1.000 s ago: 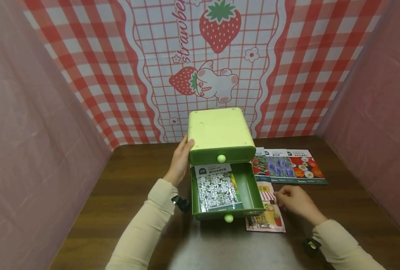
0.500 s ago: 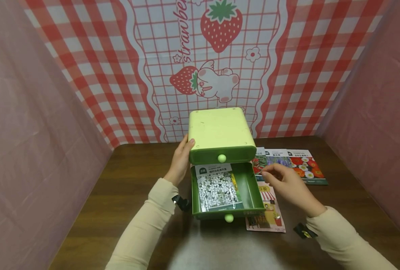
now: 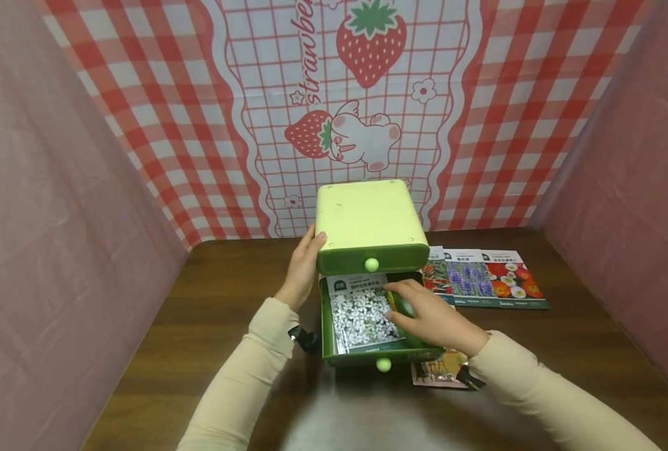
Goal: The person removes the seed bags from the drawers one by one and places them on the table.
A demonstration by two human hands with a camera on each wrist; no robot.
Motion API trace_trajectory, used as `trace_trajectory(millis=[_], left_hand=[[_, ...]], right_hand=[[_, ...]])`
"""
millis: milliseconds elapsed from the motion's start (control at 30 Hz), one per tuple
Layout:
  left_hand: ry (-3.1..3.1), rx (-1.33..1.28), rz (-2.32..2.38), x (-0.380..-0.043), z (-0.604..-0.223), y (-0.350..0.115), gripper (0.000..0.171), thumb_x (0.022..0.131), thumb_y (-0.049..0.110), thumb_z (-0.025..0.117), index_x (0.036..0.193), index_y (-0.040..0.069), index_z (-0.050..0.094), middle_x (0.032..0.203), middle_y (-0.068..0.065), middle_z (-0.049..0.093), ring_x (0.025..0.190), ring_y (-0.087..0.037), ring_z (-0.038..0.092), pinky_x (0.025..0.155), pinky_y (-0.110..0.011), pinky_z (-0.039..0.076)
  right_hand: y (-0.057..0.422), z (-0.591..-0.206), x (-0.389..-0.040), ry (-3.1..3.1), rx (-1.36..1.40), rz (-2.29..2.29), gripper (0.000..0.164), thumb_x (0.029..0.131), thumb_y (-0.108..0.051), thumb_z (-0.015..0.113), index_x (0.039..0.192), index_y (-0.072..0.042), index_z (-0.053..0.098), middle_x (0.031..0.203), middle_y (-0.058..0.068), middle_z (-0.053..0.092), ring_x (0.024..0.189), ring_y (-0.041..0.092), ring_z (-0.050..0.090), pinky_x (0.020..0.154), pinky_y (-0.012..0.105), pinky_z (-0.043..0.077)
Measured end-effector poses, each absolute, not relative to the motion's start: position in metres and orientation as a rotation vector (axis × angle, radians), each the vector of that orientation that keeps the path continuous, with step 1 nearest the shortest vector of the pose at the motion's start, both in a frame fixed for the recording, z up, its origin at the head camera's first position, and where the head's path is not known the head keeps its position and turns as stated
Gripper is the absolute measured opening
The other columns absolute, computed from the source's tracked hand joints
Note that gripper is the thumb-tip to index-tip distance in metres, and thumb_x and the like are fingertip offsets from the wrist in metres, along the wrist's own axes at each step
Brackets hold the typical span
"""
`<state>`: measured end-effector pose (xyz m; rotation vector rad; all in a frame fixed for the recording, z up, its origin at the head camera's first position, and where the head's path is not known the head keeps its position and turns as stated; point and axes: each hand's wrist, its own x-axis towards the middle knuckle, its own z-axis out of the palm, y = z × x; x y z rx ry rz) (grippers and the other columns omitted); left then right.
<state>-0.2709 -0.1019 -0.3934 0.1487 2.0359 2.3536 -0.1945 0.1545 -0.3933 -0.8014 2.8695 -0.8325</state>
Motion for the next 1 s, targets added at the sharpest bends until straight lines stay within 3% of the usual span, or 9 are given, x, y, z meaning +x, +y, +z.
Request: trace_trajectory(millis=[367, 600, 1000], left_hand=[[2.049, 0.154, 2.349, -0.27, -0.393, -0.101, 0.069, 0.1, 0.046, 0.049, 0.158, 0.025, 0.018, 0.161, -0.006, 0.027, 0.135, -0.029, 0.047, 0.113, -0.049, 0.038], [2.051, 0.165, 2.342, -0.27, -0.394, -0.102, 0.07, 0.1, 0.046, 0.049, 0.158, 0.024, 0.018, 0.161, -0.005, 0.026, 0.137, -0.028, 0.044, 0.115, -0.048, 0.036], [2.061, 0.194, 2.326, -0.269, -0.39, -0.102, 0.07, 0.102, 0.044, 0.047, 0.159, 0.022, 0.013, 0.164, -0.005, 0.019, 0.144, -0.027, 0.035, 0.118, -0.048, 0.03]], right_hand=[[0.143, -0.408, -0.204, 2.821, -0.905, -0.583, 0.082, 0.089, -0.047, 0.068, 0.153, -0.01, 0.033, 0.157, 0.027, 0.027, 0.141, 0.046, 0.033, 0.107, 0.061, 0.039], [0.138, -0.413, -0.206, 2.834, -0.914, -0.435, 0.087, 0.086, -0.055, 0.068, 0.154, -0.011, 0.033, 0.154, 0.033, 0.028, 0.14, 0.053, 0.029, 0.11, 0.065, 0.032], [0.132, -0.414, -0.206, 2.825, -0.876, -0.441, 0.087, 0.086, -0.05, 0.07, 0.153, -0.009, 0.034, 0.153, 0.038, 0.021, 0.142, 0.054, 0.022, 0.112, 0.066, 0.028]])
